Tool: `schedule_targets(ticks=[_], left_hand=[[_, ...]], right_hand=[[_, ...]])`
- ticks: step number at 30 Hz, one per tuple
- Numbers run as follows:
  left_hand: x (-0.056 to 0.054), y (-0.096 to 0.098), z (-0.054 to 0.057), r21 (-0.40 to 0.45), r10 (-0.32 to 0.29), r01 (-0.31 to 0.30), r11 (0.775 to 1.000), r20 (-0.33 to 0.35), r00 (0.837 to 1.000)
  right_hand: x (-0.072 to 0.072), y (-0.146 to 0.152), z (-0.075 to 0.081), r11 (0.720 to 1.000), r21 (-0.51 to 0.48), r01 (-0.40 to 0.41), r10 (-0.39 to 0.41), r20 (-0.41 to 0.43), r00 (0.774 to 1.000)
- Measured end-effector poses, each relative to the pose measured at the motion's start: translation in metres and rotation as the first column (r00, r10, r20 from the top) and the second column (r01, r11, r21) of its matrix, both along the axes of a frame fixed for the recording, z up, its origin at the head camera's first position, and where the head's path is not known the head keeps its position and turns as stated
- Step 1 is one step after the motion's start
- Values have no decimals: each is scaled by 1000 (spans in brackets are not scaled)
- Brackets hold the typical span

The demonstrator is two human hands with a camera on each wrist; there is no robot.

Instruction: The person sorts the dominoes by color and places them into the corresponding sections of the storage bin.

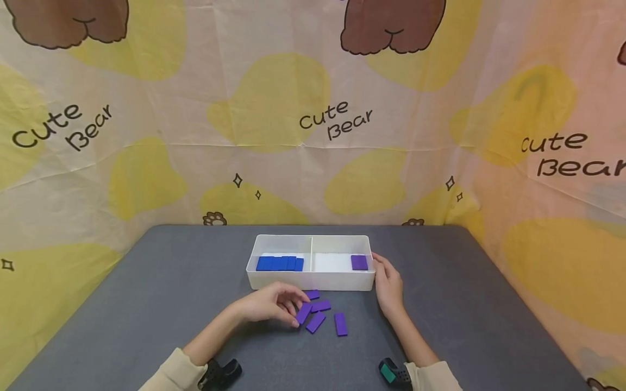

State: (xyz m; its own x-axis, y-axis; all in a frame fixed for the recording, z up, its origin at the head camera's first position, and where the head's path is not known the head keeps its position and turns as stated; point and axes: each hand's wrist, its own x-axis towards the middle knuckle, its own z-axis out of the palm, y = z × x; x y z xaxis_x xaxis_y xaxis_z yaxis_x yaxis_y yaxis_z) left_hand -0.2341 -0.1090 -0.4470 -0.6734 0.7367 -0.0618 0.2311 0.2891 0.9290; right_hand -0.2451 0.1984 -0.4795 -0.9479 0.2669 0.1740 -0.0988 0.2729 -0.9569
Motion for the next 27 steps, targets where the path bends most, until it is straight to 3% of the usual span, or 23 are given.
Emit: schedule_targets(ticks=[9,27], left_hand=[[3,3,7,19,19,-18,1000,-4,1000],[1,3,16,51,33,-33,998,-7,999]], right_hand=[[0,3,1,1000,19,-11,10,46,999],[-1,1,0,1000,23,-16,15,42,999]])
